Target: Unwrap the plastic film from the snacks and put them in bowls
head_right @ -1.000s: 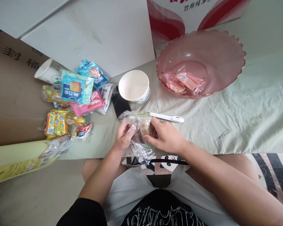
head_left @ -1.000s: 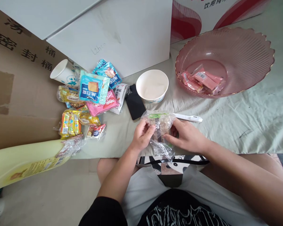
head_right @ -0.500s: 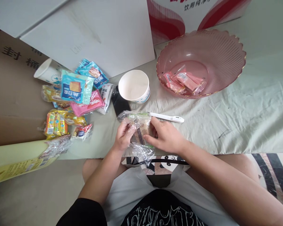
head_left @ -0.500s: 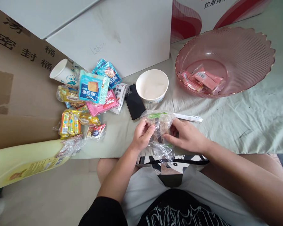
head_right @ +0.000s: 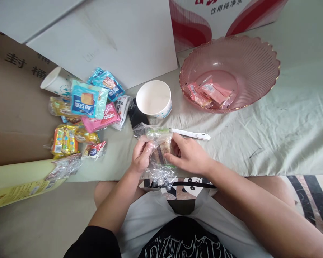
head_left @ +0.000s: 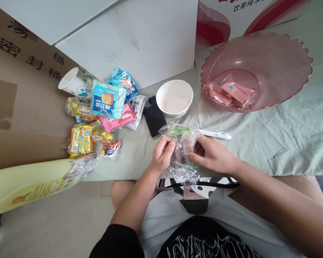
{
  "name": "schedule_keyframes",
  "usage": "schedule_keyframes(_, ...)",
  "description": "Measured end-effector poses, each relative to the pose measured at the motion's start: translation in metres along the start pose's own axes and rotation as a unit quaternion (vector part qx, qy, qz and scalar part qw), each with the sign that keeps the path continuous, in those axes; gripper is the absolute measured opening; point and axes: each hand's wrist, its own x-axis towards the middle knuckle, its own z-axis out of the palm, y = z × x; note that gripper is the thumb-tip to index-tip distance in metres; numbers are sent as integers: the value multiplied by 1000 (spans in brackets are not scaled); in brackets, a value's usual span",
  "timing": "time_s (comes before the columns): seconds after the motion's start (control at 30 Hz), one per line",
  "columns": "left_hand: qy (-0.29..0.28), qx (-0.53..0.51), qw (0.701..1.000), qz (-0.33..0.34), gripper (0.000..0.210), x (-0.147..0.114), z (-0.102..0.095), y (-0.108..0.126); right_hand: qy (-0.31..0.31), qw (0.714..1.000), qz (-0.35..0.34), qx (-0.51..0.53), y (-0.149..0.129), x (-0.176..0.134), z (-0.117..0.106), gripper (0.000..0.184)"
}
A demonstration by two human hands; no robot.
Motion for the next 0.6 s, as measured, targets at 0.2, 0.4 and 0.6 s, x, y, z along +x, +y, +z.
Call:
schedule_keyframes(0.2,-3,-11,1000,3,45,-1,0,-3,8,1000,-7,4,0,1,-3,24)
schedule_keyframes(0.4,2,-21,1000,-15,46,-3,0,-8,15,1000,-4,6,0,2,-4,24)
schedule_keyframes(0.6,29,-56,997,-39,44,-4,-2,-19,17,999,-7,48,-3,2,-5,28)
